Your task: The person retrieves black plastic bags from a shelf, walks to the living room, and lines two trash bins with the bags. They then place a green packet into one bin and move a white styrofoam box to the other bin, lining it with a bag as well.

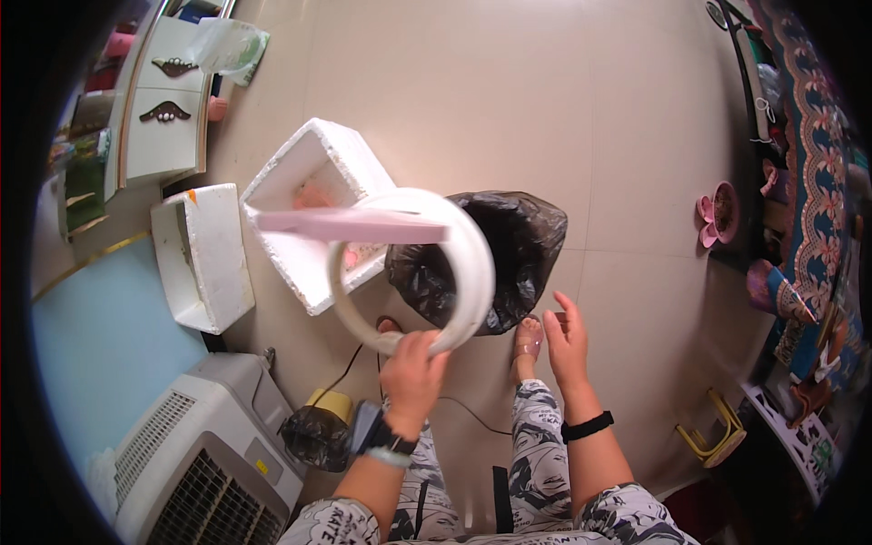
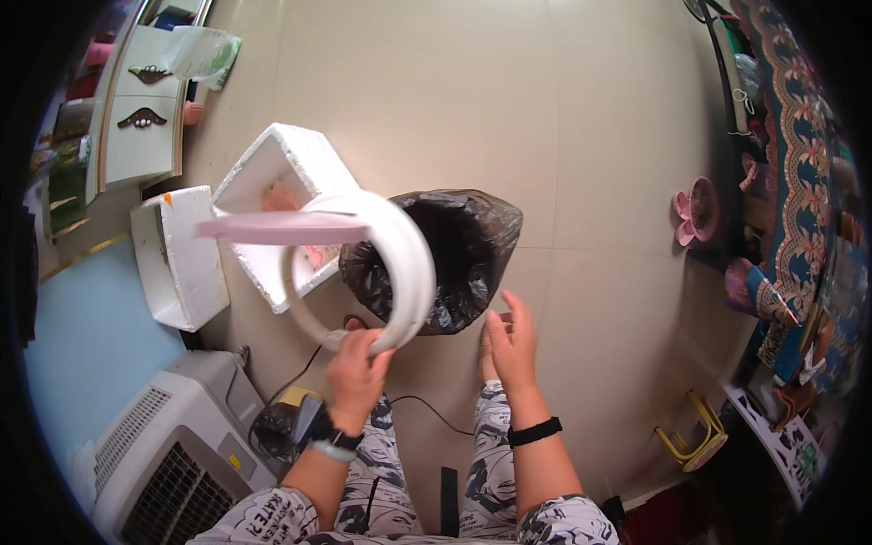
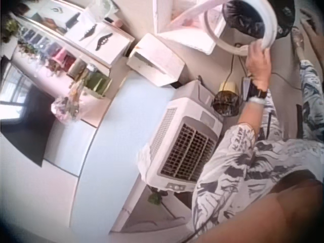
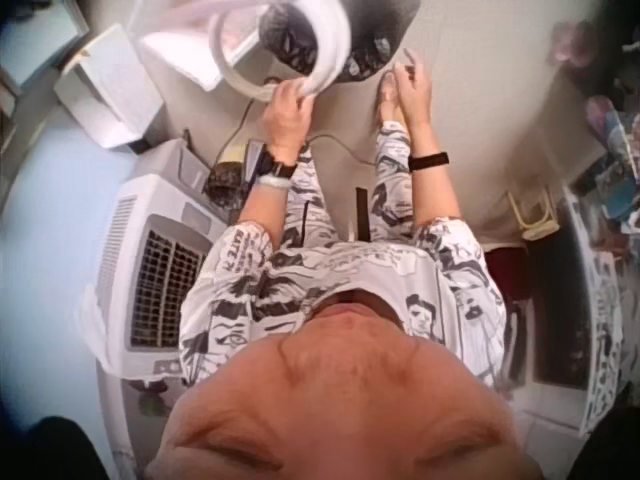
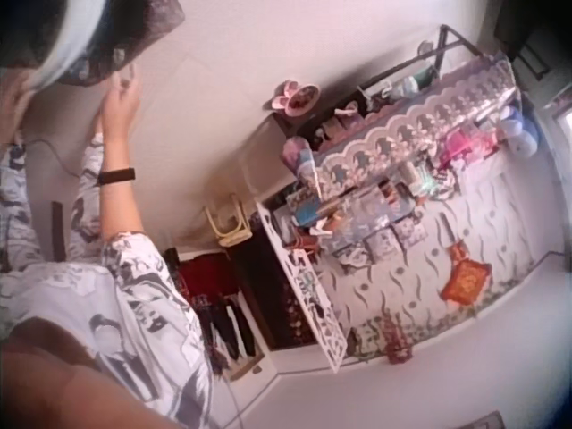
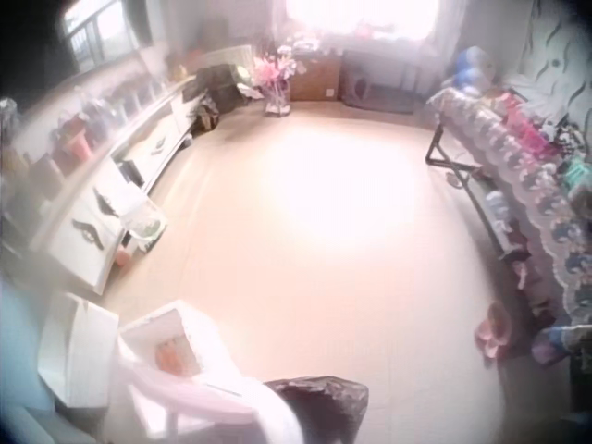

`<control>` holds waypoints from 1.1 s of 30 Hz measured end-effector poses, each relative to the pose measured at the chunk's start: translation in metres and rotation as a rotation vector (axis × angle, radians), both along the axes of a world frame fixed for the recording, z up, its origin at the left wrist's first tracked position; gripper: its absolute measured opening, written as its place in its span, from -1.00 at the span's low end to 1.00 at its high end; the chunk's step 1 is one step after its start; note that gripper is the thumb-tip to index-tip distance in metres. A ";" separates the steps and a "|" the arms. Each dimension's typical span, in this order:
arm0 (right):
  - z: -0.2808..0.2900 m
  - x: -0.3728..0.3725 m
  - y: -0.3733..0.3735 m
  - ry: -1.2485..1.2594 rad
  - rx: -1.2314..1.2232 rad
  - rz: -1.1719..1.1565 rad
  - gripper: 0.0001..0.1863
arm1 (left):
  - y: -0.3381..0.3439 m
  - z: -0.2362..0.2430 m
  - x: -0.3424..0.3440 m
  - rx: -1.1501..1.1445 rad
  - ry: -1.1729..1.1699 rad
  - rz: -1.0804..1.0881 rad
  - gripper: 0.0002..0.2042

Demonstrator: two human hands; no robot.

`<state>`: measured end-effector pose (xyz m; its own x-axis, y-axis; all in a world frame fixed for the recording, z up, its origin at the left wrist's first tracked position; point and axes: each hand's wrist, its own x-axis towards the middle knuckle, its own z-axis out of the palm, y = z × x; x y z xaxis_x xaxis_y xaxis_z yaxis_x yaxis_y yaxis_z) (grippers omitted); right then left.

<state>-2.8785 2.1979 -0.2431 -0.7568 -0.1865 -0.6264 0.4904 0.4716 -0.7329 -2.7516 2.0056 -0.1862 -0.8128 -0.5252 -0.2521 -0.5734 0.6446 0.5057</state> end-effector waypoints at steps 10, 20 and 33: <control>-0.029 -0.015 -0.022 0.440 0.305 0.374 -0.29 | 0.065 -0.076 -0.037 -0.039 -0.068 -0.189 -0.68; -0.047 -0.015 -0.027 0.271 0.342 0.263 -0.31 | 0.047 -0.051 -0.037 -0.107 -0.006 -0.156 -0.48; -0.059 -0.027 -0.016 -0.160 -0.005 0.069 -0.17 | -0.042 -0.089 -0.016 1.085 -0.031 0.804 -0.54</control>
